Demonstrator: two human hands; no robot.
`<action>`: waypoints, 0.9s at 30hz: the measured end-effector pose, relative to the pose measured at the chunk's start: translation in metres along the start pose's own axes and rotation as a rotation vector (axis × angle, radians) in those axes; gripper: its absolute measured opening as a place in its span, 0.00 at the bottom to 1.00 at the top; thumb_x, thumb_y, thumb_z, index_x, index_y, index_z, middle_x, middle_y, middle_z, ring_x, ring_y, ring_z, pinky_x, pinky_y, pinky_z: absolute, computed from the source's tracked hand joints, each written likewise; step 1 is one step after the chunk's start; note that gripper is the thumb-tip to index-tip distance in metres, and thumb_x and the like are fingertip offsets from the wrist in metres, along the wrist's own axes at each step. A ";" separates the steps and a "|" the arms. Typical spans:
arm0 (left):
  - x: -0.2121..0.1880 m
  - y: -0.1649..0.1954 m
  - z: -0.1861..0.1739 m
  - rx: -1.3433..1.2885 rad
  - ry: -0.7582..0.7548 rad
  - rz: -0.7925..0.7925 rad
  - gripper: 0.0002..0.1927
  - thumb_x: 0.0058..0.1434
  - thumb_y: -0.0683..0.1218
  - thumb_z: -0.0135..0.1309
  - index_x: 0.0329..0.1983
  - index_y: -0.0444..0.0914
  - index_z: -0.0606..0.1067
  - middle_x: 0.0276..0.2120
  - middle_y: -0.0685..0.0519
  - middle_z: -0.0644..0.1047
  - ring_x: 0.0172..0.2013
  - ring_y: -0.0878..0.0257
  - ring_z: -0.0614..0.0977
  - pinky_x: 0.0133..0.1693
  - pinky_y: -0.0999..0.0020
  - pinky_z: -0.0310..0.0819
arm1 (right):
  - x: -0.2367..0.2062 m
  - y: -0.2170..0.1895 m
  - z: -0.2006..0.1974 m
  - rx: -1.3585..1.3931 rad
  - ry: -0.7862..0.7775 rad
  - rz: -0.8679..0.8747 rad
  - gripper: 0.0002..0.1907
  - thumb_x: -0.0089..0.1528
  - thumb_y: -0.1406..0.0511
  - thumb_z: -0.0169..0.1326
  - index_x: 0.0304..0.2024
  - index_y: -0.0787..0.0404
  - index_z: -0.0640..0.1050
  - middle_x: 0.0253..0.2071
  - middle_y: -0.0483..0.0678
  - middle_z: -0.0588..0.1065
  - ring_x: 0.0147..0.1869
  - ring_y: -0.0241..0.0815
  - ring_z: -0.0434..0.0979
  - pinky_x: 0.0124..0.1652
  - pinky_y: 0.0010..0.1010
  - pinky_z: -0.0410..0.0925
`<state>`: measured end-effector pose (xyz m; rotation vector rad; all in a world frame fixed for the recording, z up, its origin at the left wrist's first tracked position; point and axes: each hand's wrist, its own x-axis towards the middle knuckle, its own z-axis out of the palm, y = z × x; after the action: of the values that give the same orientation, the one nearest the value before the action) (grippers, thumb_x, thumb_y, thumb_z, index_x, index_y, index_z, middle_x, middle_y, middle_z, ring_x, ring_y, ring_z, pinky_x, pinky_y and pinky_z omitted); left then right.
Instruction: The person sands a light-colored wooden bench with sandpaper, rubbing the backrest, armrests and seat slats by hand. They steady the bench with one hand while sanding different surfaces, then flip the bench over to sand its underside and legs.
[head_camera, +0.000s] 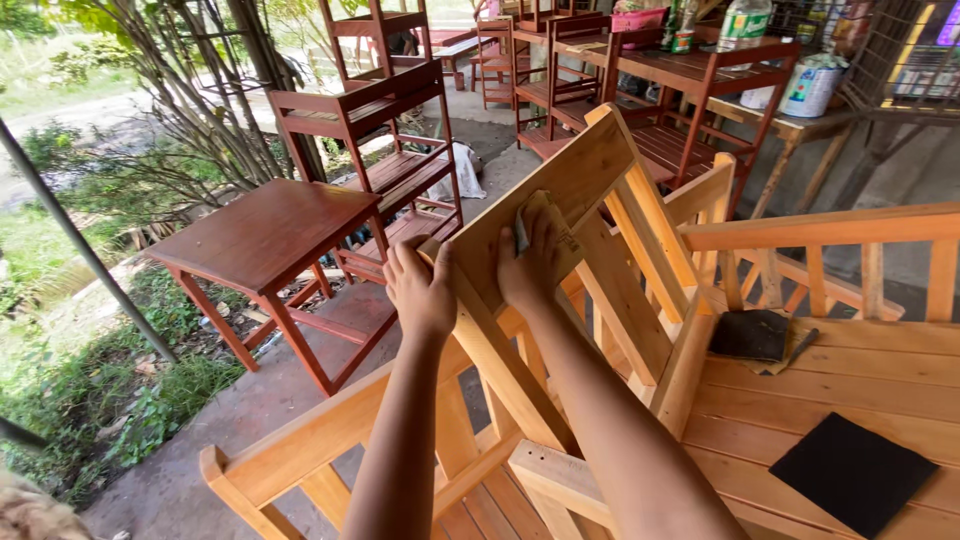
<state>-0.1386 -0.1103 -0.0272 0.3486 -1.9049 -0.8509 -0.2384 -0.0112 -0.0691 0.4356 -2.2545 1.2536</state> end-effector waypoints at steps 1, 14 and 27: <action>0.004 -0.009 -0.001 -0.003 -0.005 -0.023 0.22 0.66 0.57 0.54 0.55 0.39 0.70 0.53 0.46 0.72 0.57 0.45 0.70 0.58 0.49 0.58 | -0.004 -0.002 0.009 -0.014 -0.011 -0.099 0.36 0.72 0.52 0.40 0.76 0.64 0.51 0.79 0.60 0.46 0.82 0.63 0.40 0.73 0.53 0.39; 0.030 -0.065 -0.003 0.007 -0.039 -0.008 0.24 0.67 0.57 0.54 0.54 0.35 0.68 0.54 0.40 0.71 0.57 0.39 0.71 0.58 0.49 0.63 | -0.044 -0.021 0.045 0.004 -0.112 -0.296 0.32 0.73 0.55 0.37 0.77 0.60 0.54 0.80 0.58 0.47 0.84 0.62 0.39 0.73 0.56 0.37; 0.033 -0.085 -0.052 -0.090 -0.274 0.103 0.27 0.70 0.63 0.45 0.60 0.38 0.68 0.58 0.43 0.72 0.60 0.43 0.70 0.59 0.50 0.62 | -0.121 -0.046 0.027 0.024 -0.176 -0.391 0.30 0.73 0.56 0.34 0.77 0.57 0.56 0.81 0.57 0.50 0.85 0.63 0.42 0.76 0.53 0.41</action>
<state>-0.1195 -0.2108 -0.0500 0.0804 -2.1073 -0.9495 -0.1249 -0.0549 -0.1198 0.9765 -2.1542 1.0723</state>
